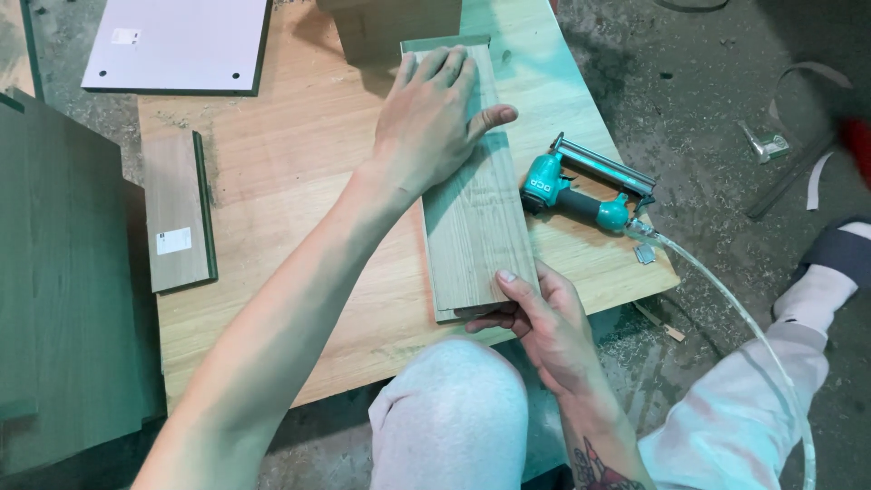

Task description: Assemble a wooden drawer using a pneumatic nail gun

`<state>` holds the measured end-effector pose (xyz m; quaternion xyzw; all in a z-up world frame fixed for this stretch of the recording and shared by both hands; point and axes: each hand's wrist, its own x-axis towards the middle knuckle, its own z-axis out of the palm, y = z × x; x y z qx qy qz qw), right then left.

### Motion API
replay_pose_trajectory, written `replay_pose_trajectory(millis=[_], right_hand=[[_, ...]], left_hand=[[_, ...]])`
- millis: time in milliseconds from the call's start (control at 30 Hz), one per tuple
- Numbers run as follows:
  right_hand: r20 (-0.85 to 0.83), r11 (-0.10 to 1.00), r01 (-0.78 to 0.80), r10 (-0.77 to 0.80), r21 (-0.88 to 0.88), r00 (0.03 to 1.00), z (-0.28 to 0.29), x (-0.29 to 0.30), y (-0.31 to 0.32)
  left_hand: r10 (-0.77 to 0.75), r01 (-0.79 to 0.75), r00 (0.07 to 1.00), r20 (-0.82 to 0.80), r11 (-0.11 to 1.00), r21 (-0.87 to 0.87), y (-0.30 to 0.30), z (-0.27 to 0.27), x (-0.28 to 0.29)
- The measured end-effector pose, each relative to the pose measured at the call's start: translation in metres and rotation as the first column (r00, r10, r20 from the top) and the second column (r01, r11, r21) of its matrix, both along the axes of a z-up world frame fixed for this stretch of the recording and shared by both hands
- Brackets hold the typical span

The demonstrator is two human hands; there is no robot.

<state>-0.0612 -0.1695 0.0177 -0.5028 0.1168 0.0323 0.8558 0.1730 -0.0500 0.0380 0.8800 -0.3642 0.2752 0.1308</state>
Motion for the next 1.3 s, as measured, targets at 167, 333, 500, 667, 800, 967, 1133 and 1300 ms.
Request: replay_pose_trajectory(millis=[167,333,500,667,800,967,1133,1300], right_hand=[[-0.006,1.000,0.011,-0.011,-0.008,1.000,0.005,0.001,0.002],[0.016,0.999,0.000,0.000,-0.032,1.000,0.004,0.005,0.009],[-0.106,0.947,-0.185,0.162,-0.261,0.981,0.039,0.025,0.053],[-0.193,0.785,-0.601,0.573,-0.152,0.797,0.040,0.067,0.099],[-0.305,0.487,-0.760,0.714,-0.431,0.630,0.039,0.098,0.133],[-0.253,0.467,-0.629,0.641,-0.621,0.725,-0.047,0.115,0.091],[0.261,0.041,0.258,0.153,-0.965,0.953,-0.146,0.095,0.007],[-0.003,0.654,-0.110,0.163,-0.749,0.987,-0.162,0.148,-0.003]], left_hand=[[0.055,-0.053,0.998,0.037,0.997,-0.052,-0.001,-0.005,0.010],[0.097,-0.096,0.992,0.078,0.995,-0.020,0.012,-0.001,0.007],[0.059,-0.069,0.996,-0.063,0.982,-0.177,0.070,0.018,-0.003],[0.022,-0.140,0.952,-0.306,0.919,-0.369,0.135,-0.001,-0.021],[0.053,-0.492,0.757,-0.651,0.702,-0.515,0.185,-0.051,-0.010],[-0.097,-0.697,0.585,-0.805,0.447,-0.561,0.247,-0.125,-0.001],[-0.360,-0.738,0.499,-0.788,0.300,-0.605,0.269,-0.176,-0.019],[-0.327,-0.775,0.487,-0.810,0.267,-0.573,0.251,-0.165,-0.039]])
